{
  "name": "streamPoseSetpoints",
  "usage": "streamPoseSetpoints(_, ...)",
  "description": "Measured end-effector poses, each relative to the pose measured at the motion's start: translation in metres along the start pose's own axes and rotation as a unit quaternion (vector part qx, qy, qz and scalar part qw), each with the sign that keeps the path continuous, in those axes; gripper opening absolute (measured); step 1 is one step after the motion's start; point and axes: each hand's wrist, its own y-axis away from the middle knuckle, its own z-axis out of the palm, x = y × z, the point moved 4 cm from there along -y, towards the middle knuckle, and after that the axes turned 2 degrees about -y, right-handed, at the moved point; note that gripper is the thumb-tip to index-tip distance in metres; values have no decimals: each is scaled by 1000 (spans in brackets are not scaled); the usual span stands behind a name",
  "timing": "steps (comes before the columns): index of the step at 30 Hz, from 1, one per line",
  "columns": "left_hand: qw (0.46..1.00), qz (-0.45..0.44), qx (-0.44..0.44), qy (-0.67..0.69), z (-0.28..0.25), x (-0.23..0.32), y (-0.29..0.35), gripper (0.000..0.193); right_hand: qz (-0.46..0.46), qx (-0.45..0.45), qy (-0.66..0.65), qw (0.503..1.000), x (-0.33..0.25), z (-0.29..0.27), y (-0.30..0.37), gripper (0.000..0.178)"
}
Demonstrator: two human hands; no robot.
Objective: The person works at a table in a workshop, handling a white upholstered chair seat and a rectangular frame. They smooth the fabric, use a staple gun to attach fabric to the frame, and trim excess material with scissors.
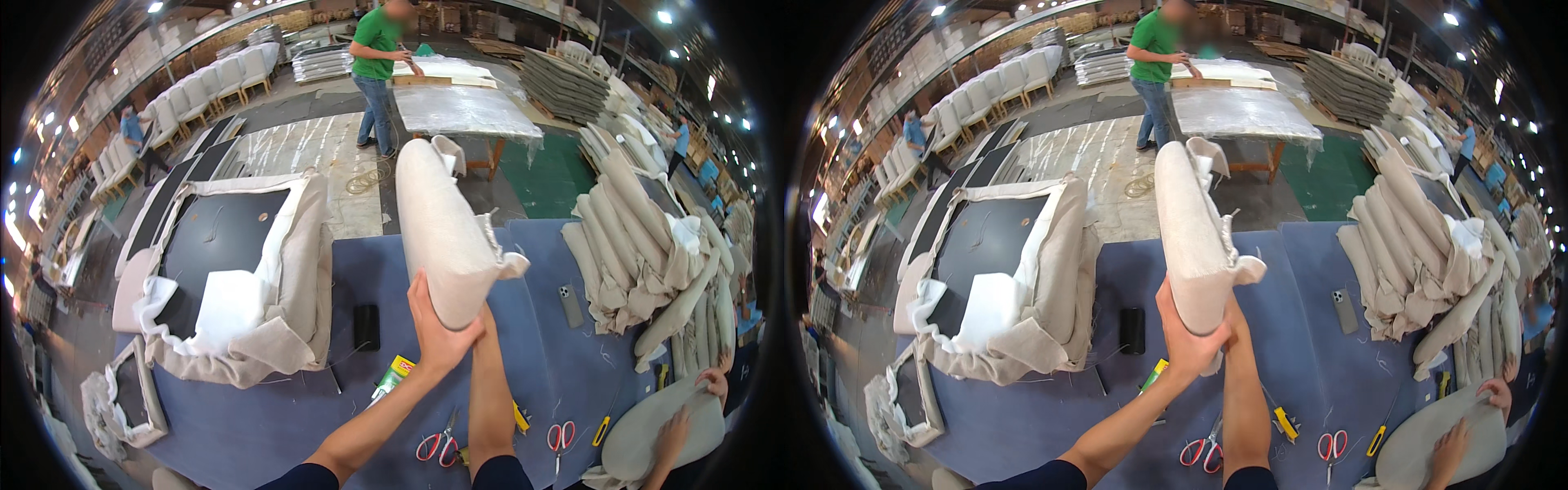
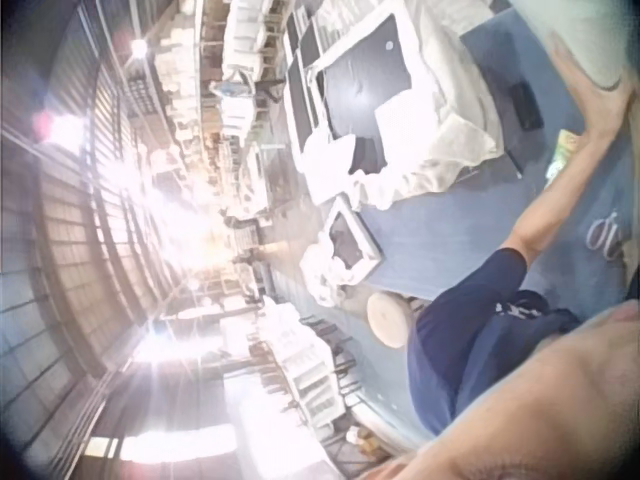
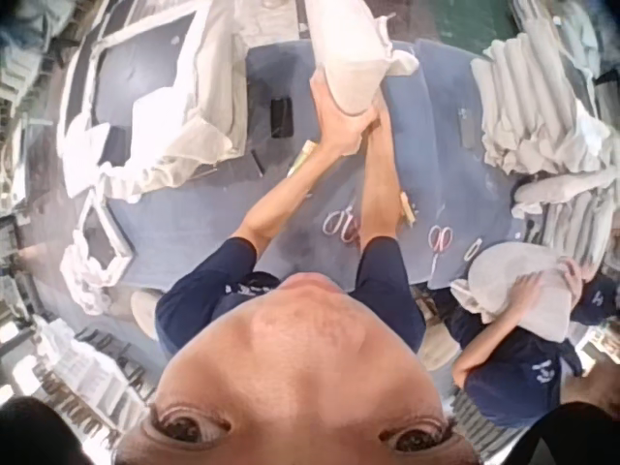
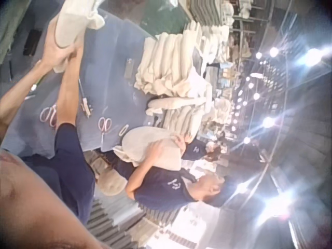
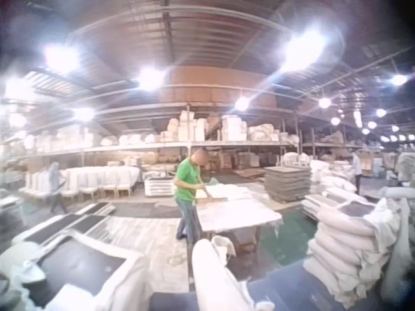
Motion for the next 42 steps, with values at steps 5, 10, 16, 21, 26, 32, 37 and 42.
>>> streamPoseSetpoints(5,997,54,-58,-11,-96,100,31,114,-33,-31,149,988,1,52,98,56)
streamPoseSetpoints(10,980,65,-179,53,-232,228,44,98,-205,-134,646,723,8,197,284,53)
streamPoseSetpoints(16,943,121,-290,-115,-357,341,79,76,-96,-194,246,945,7,386,445,103)
streamPoseSetpoints(21,909,18,-388,-153,-394,306,146,70,3,-179,238,955,108,335,517,107)
streamPoseSetpoints(26,921,-44,-332,-199,-491,224,189,68,-5,-275,465,842,110,317,543,66)
streamPoseSetpoints(32,939,-49,-296,-165,-567,221,219,76,-300,-228,550,746,32,386,507,53)
streamPoseSetpoints(37,961,-38,-274,-17,-566,251,238,84,-225,-368,592,681,100,438,491,76)
streamPoseSetpoints(42,978,19,-205,-37,-555,267,253,82,-177,-426,569,681,138,437,495,81)
